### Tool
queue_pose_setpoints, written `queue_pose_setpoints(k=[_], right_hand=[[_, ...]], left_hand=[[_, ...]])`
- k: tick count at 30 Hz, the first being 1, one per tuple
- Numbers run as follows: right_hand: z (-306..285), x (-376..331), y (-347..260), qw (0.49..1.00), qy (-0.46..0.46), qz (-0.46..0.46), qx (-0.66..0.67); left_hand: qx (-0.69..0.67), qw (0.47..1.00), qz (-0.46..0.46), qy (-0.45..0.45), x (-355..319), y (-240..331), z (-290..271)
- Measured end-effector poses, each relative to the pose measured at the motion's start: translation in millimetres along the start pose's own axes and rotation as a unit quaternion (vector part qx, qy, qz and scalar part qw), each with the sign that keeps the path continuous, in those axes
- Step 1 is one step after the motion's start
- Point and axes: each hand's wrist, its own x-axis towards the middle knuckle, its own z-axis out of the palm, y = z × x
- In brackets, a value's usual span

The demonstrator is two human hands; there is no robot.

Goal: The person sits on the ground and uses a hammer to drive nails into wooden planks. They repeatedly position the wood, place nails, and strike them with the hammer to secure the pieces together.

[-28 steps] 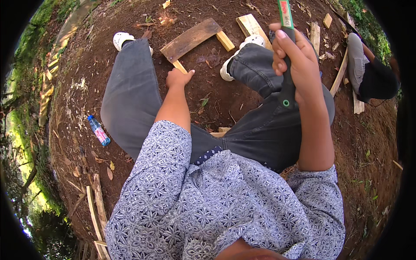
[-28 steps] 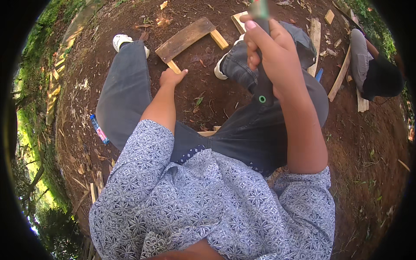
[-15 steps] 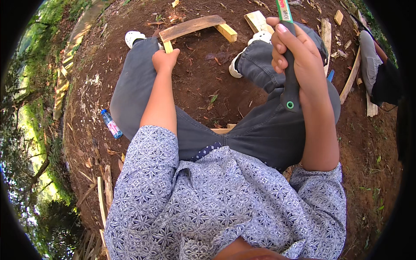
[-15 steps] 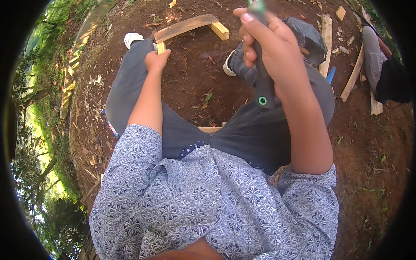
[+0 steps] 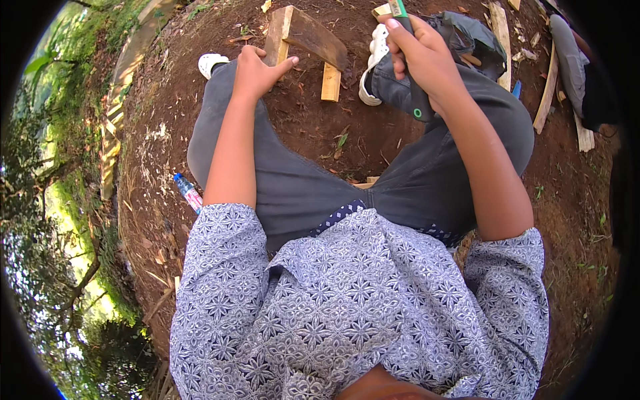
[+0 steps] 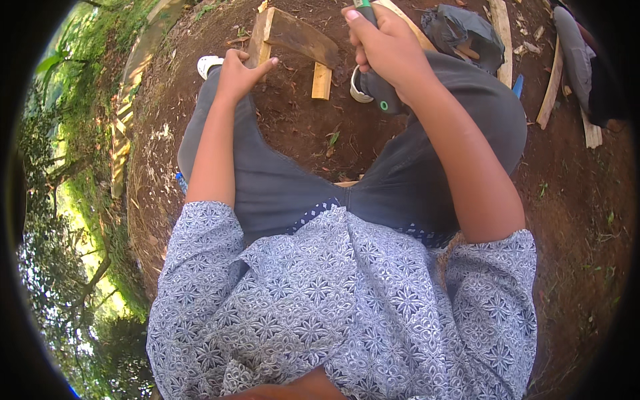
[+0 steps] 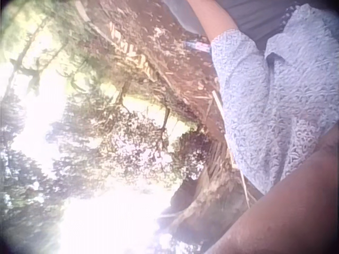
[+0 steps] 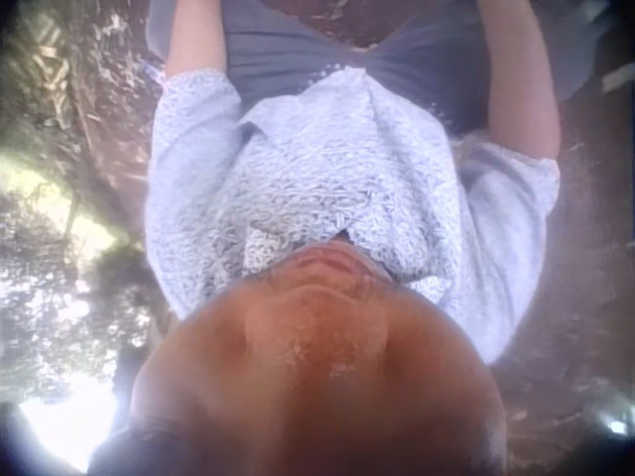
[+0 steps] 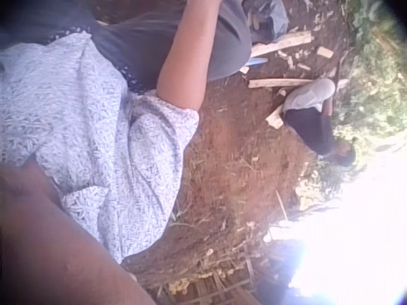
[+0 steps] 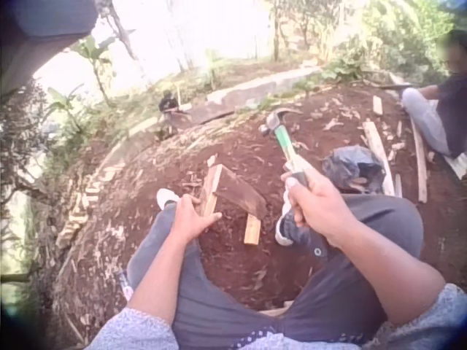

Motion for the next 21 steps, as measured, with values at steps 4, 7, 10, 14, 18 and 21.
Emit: queue_pose_setpoints(k=[4, 7, 10, 14, 18, 21], right_hand=[[32.3, -3.3, 16.2, 0.993, 0.051, 0.001, 0.110], [49.3, -17.6, 45.6, 0.971, 0.082, 0.052, 0.218], [48.8, -45.1, 76.9, 0.971, 0.041, 0.160, 0.171], [53.6, -51.8, 84.3, 0.971, 0.004, 0.165, 0.172], [61.0, -37.2, 75.8, 0.949, 0.112, 0.087, 0.280], [84.7, -41.2, 90.7, 0.957, 0.093, 0.127, 0.244]], left_hand=[[-0.229, 0.970, -0.074, 0.036, 1.1, 15.3, 32.4], [-0.237, 0.966, -0.070, 0.075, 12.1, 25.9, 44.9], [-0.364, 0.917, -0.161, -0.036, -1.8, 45.6, 38.8], [-0.346, 0.918, -0.183, 0.064, -4.5, 34.1, 44.0], [-0.325, 0.918, -0.199, 0.106, -13.4, 39.7, 54.6], [-0.300, 0.925, -0.200, 0.120, -17.1, 48.4, 63.9]])
